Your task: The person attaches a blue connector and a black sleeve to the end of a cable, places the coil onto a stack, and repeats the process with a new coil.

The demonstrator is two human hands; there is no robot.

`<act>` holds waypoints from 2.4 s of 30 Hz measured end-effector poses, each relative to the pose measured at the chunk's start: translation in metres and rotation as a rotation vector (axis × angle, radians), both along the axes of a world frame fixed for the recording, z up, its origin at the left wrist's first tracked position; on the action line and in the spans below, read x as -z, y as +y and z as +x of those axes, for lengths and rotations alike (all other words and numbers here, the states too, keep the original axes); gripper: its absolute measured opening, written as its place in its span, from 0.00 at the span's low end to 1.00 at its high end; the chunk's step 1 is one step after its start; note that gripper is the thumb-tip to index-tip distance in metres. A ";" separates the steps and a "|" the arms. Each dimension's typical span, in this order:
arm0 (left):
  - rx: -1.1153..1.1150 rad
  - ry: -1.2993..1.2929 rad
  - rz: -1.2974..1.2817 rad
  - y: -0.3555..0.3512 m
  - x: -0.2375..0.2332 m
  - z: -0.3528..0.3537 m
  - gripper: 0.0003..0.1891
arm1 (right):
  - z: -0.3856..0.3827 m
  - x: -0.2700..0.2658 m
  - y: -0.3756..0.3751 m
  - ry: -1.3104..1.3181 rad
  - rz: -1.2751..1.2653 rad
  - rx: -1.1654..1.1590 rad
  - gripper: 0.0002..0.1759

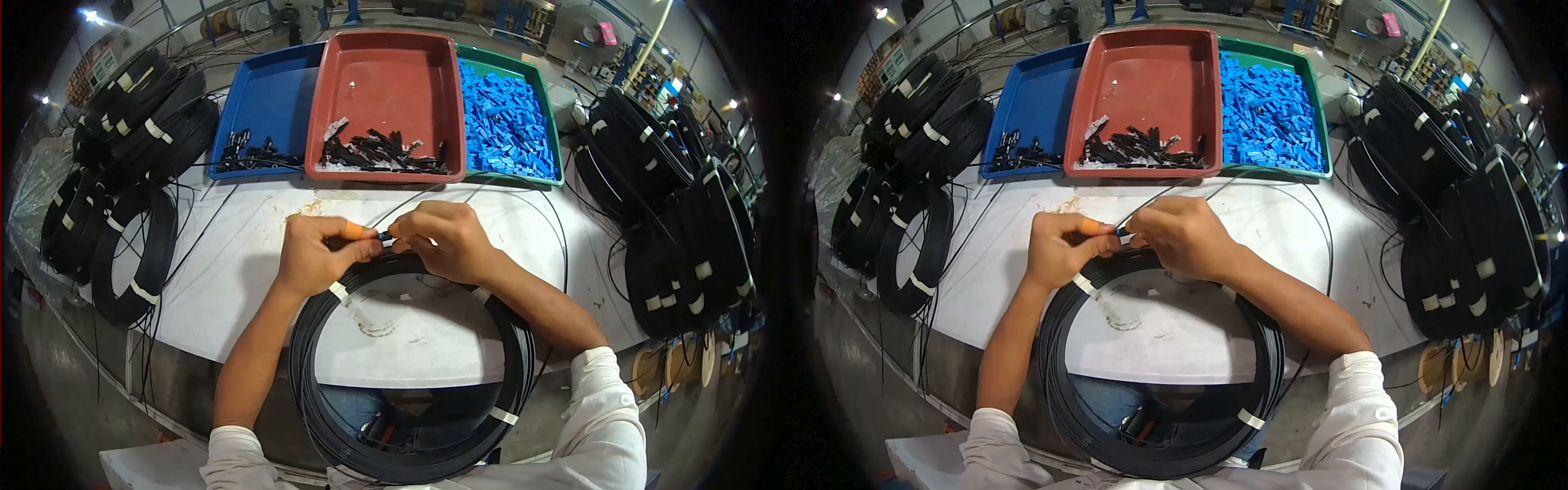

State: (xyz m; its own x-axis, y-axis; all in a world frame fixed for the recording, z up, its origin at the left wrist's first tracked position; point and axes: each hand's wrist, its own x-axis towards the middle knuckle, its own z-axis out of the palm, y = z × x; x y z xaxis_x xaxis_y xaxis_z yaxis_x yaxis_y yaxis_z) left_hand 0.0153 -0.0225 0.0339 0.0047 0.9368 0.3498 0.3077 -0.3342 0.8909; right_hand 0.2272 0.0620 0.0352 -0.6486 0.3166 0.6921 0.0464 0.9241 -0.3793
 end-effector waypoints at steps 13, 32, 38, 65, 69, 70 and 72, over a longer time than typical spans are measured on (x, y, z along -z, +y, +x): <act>-0.012 0.219 0.405 -0.007 -0.003 0.000 0.03 | -0.004 -0.015 -0.009 -0.063 -0.267 -0.022 0.11; 0.129 -0.250 -0.051 -0.004 0.000 0.005 0.04 | 0.003 -0.017 -0.008 -0.002 0.380 -0.058 0.12; -0.046 0.306 0.624 -0.006 0.003 0.004 0.04 | 0.000 -0.014 -0.013 -0.028 -0.189 -0.012 0.10; -0.056 0.506 0.813 -0.008 -0.004 0.007 0.05 | 0.000 -0.016 -0.021 -0.006 -0.558 -0.037 0.11; -0.076 0.230 0.489 -0.008 0.000 0.009 0.04 | -0.002 -0.019 -0.015 -0.036 -0.086 0.047 0.12; -0.047 -0.036 0.241 -0.006 0.004 0.011 0.04 | -0.002 -0.016 -0.012 0.020 0.134 0.015 0.12; -0.014 -0.090 0.220 -0.003 0.013 0.010 0.04 | -0.002 -0.018 -0.012 0.052 0.330 -0.035 0.12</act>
State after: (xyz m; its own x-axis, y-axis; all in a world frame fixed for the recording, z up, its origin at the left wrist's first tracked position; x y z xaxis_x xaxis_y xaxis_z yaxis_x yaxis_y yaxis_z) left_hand 0.0256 -0.0258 0.0209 -0.0480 0.8377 0.5440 0.2362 -0.5196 0.8211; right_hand 0.2253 0.0502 0.0531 -0.6165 0.0482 0.7859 0.0010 0.9982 -0.0604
